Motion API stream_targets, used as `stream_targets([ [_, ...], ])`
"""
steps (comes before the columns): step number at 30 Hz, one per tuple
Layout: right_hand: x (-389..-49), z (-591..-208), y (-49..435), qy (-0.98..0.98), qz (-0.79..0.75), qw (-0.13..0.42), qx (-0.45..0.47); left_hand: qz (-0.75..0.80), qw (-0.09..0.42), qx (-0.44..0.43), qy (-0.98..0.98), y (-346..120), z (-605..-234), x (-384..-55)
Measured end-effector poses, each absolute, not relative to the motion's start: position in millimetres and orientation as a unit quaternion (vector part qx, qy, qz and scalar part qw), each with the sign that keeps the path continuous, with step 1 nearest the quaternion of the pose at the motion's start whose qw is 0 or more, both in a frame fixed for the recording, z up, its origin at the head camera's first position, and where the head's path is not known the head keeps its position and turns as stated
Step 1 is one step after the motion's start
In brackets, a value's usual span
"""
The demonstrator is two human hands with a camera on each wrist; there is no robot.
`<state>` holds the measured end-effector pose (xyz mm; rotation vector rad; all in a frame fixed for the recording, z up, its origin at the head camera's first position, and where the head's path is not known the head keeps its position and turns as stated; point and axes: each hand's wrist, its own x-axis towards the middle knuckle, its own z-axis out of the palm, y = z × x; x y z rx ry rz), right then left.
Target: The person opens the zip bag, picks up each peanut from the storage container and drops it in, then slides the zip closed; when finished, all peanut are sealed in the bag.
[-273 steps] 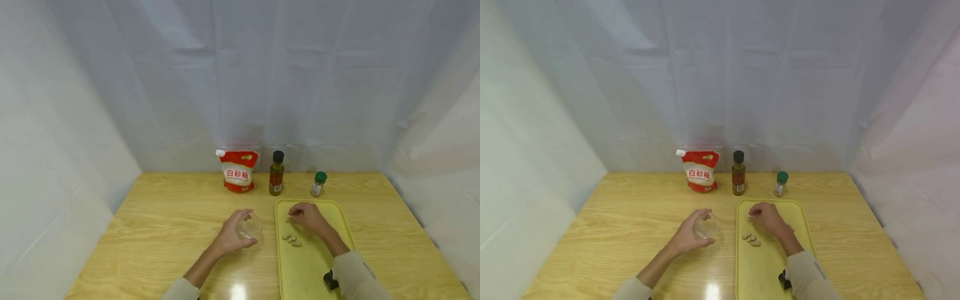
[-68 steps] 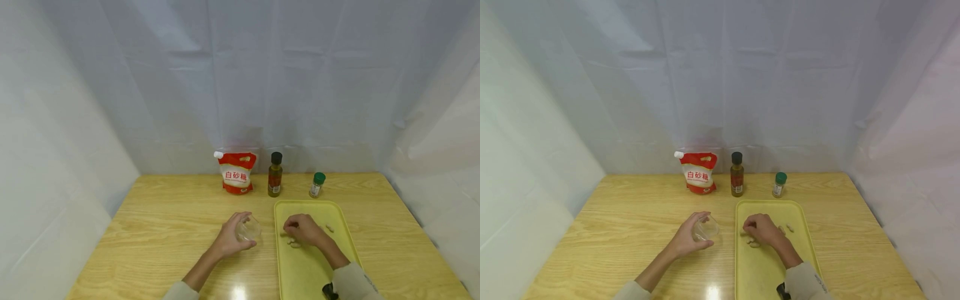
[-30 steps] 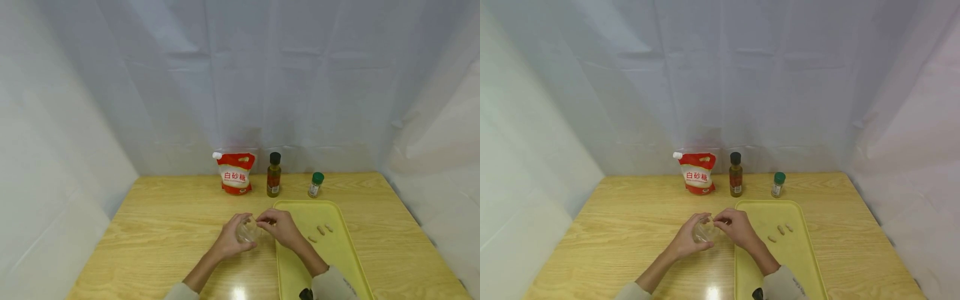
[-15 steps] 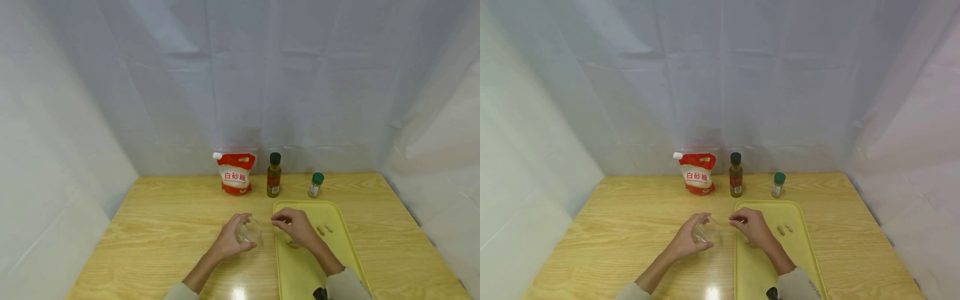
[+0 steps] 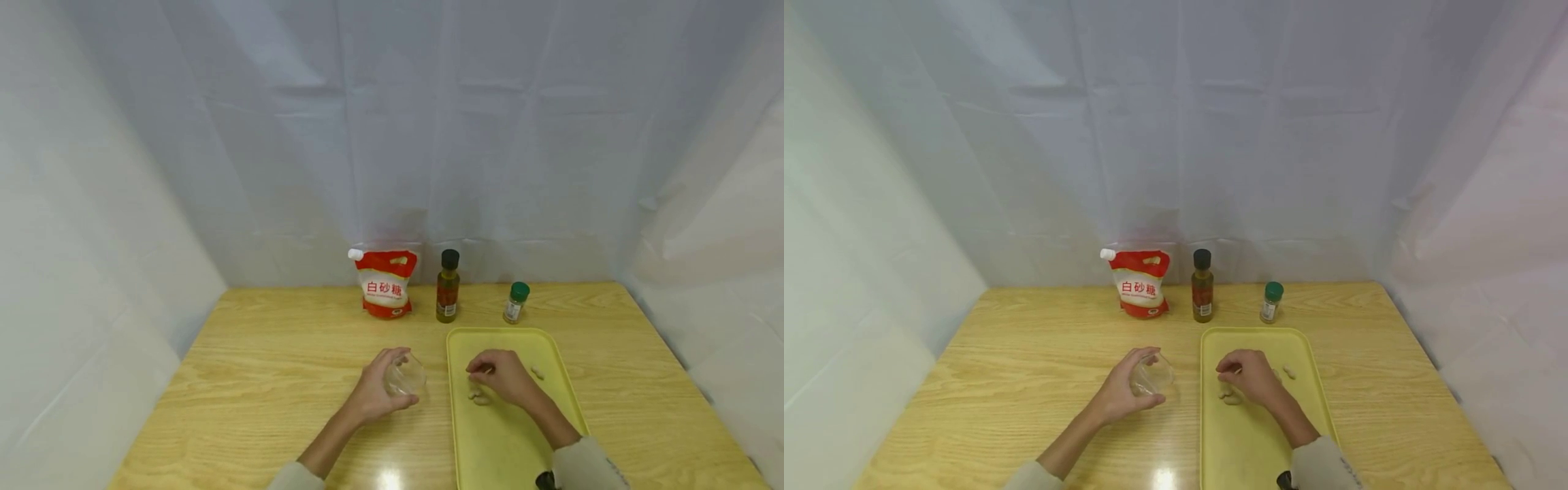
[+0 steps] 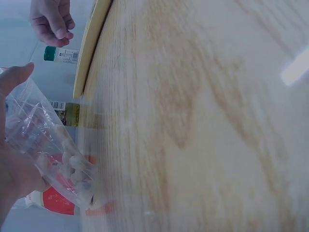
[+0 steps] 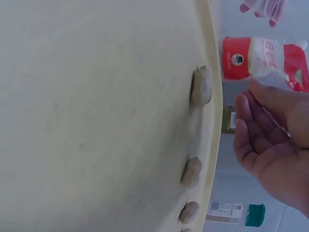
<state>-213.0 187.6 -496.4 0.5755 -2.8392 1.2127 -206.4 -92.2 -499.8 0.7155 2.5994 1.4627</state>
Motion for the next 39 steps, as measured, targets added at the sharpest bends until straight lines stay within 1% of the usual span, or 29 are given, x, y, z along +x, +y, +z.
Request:
stream_targets([
  [6, -211.8, -498.3, 192.8, -0.902, 0.388, -0.039, 0.187, 0.473, 0.037, 0.229, 0.850, -92.2, -499.3, -206.4],
  [10, -211.7, -501.1, 193.4, -0.902, 0.384, -0.053, 0.189, 0.472, 0.036, 0.229, 0.850, -92.3, -499.0, -206.8],
  [17, -213.2, -506.3, 193.7, -0.909, 0.360, -0.043, 0.205, 0.477, 0.038, 0.229, 0.848, -93.0, -498.9, -206.6],
  [24, -212.8, -508.1, 194.0, -0.912, 0.347, -0.052, 0.213, 0.477, 0.038, 0.230, 0.847, -93.4, -498.9, -207.0],
  [31, -213.7, -509.4, 195.3, -0.916, 0.326, -0.049, 0.230, 0.473, 0.035, 0.230, 0.850, -93.8, -500.2, -208.3],
  [39, -212.3, -503.4, 193.5, -0.915, 0.338, -0.052, 0.215, 0.471, 0.034, 0.230, 0.851, -94.4, -499.7, -207.9],
])
